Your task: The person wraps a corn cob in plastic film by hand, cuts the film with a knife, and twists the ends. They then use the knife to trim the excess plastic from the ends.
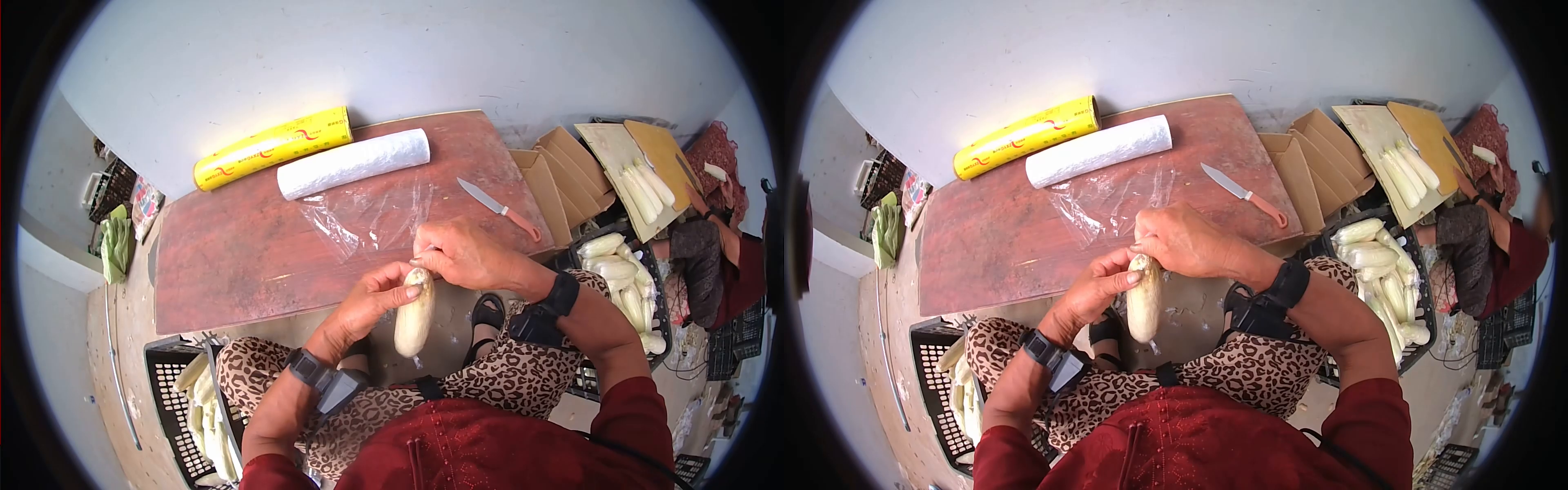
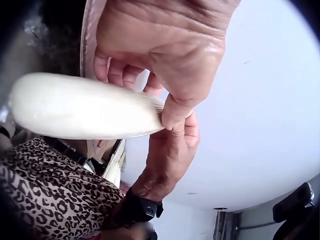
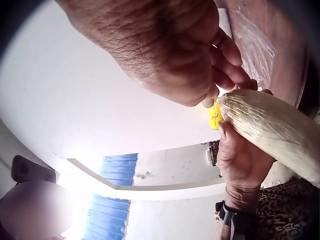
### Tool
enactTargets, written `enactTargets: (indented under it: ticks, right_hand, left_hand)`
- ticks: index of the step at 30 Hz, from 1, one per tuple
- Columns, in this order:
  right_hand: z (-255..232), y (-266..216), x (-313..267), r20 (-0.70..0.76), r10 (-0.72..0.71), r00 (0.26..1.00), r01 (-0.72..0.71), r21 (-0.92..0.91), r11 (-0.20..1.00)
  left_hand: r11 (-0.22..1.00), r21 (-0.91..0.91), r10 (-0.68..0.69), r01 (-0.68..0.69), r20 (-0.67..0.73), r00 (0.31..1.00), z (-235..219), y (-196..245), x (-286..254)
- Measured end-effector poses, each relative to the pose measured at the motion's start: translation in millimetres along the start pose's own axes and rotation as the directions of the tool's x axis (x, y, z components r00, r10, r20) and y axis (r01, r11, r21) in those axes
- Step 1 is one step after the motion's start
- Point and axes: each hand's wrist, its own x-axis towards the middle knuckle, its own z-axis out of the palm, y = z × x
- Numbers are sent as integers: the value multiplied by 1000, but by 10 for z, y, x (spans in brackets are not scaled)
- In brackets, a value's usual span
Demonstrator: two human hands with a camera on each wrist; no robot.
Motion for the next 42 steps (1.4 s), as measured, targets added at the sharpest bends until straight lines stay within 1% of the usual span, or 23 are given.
enactTargets:
  ticks: [3, 6, 8, 11, 14, 17, 18, 20, 21, 23, 24, 26, 27, 29, 32, 36, 39, 42]
  right_hand:
    - [19, 6, -10, -4, -65, 998, 65, -4, 998]
    - [38, 27, -8, -8, -87, 996, 87, 5, 996]
    - [28, 39, -6, -9, -76, 997, 76, 4, 997]
    - [0, 78, 10, -18, -43, 999, 43, -13, 999]
    - [11, 134, 12, -12, -5, 1000, 5, -3, 1000]
    - [13, 89, 15, 35, 61, 997, -63, 37, 997]
    - [11, 68, 15, 55, 89, 995, -92, 53, 994]
    - [10, 66, 13, 86, 73, 994, -80, 73, 994]
    - [10, 66, 12, 101, 65, 993, -74, 84, 994]
    - [58, 141, 16, 101, 41, 994, -45, 40, 998]
    - [83, 176, 17, 101, 30, 994, -32, 18, 999]
    - [107, 216, 15, 125, 56, 991, -58, 16, 998]
    - [116, 226, 16, 137, 68, 988, -71, 15, 997]
    - [106, 243, 39, 178, 127, 976, -145, 90, 985]
    - [81, 284, 74, 207, 200, 958, -236, 166, 957]
    - [4, 271, 107, 229, 295, 928, -341, 198, 919]
    - [-93, 292, 127, 64, 225, 972, -234, 286, 929]
    - [-195, 201, 74, -58, 145, 988, -109, 413, 904]
  left_hand:
    - [999, 0, 41, -41, 2, 999, -32, -52, 37]
    - [997, -5, 77, -77, -6, 997, -14, -97, 61]
    - [997, 19, 80, -80, -5, 997, 14, -59, 72]
    - [998, 15, 63, -62, -72, 995, 143, 47, 34]
    - [985, 172, 27, -19, -41, 999, 169, 168, 5]
    - [974, 216, 60, -63, 21, 998, 77, 88, 22]
    - [985, 167, 43, -45, 14, 999, 71, 87, 17]
    - [998, 70, 9, -9, 3, 1000, 82, 105, 14]
    - [997, 79, 7, -6, -7, 1000, 80, 97, 16]
    - [995, 95, 3, 0, -27, 1000, 68, 57, 27]
    - [991, 137, 19, -14, -35, 999, 57, 27, 34]
    - [975, 218, 54, -42, -50, 997, 38, -33, 45]
    - [974, 222, 54, -40, -59, 997, 38, -43, 42]
    - [972, 233, 54, -35, -74, 996, 42, -52, 43]
    - [998, 64, -15, 22, -121, 993, 90, -2, 44]
    - [996, -89, -23, 9, -159, 987, 132, 63, 41]
    - [980, -201, -34, -1, -169, 985, 99, 75, 2]
    - [968, -252, -55, 12, -164, 985, 47, 73, -36]
